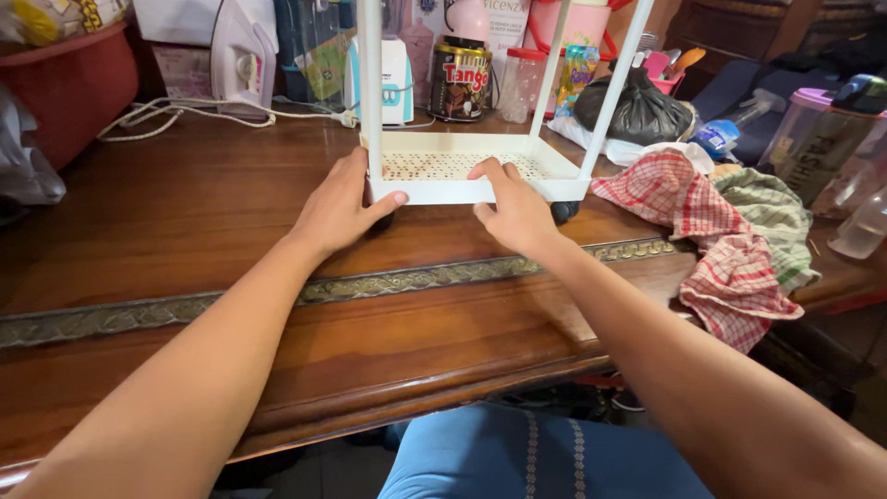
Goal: The person wipes the white plastic rolling cart's poles and shelves with a checkered cloth, removes the top shelf and side poles, detaches the caster wheels, then reassembles the cart by reattaching the poles, shelves, and wheels. At the end the person folds a red garment on the table.
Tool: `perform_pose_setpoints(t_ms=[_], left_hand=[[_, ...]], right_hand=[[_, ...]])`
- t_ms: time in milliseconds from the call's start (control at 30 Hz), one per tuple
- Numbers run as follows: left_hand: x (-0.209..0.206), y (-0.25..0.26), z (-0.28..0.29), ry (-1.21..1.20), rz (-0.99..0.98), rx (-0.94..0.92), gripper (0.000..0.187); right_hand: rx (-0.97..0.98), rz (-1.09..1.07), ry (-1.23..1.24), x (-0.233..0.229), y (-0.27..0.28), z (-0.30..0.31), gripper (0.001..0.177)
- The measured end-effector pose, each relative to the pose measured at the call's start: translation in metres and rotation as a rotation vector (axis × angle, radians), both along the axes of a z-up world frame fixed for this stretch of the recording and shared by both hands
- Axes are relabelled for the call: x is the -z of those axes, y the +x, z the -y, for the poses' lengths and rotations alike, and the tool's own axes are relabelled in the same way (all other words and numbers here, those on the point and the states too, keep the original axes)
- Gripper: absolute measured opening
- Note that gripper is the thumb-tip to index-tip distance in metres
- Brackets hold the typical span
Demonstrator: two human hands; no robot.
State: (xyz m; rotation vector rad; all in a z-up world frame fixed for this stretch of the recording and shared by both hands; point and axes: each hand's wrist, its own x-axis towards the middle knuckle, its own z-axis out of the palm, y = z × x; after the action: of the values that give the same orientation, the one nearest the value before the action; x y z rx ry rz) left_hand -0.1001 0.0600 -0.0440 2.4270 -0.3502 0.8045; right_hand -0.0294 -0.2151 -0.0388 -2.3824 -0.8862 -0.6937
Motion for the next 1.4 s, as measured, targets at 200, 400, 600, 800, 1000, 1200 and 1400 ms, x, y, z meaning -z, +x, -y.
perform_pose_setpoints(t_ms=[200, 400, 600, 800, 1000, 1200, 1400], left_hand=[[0.013, 0.009, -0.005, -0.092, 0.101, 0.043, 0.076], [0.003, -0.005, 0.004, -0.047, 0.549, -0.067, 0.073], [-0.037, -0.039, 0.054, 0.018, 0.616, 0.110, 0.036], [-0.036, -0.040, 0.129, 0.049, 0.384, 0.398, 0.026], [-0.011, 0.023, 0.202, -0.307, -0.032, 0.581, 0.019], [0.032, 0.085, 0.319, -0.569, 0.057, 0.787, 0.043], [0.040, 0.088, 0.391, -1.114, -0.376, 0.637, 0.058]], right_hand=[[0.113, 0.318, 0.064, 0.004, 0.001, 0.014, 0.032], [0.050, 0.263, 0.225, 0.004, -0.018, 0.001, 0.025], [-0.428, -0.298, 0.853, 0.011, -0.019, -0.034, 0.010], [0.512, 0.382, 0.360, -0.003, 0.032, 0.121, 0.041], [0.974, -0.189, -0.432, 0.024, 0.010, 0.267, 0.053], [-0.106, -0.339, 0.650, 0.018, -0.015, 0.258, 0.029], [-0.240, -0.124, 0.703, 0.018, -0.048, 0.198, 0.041]])
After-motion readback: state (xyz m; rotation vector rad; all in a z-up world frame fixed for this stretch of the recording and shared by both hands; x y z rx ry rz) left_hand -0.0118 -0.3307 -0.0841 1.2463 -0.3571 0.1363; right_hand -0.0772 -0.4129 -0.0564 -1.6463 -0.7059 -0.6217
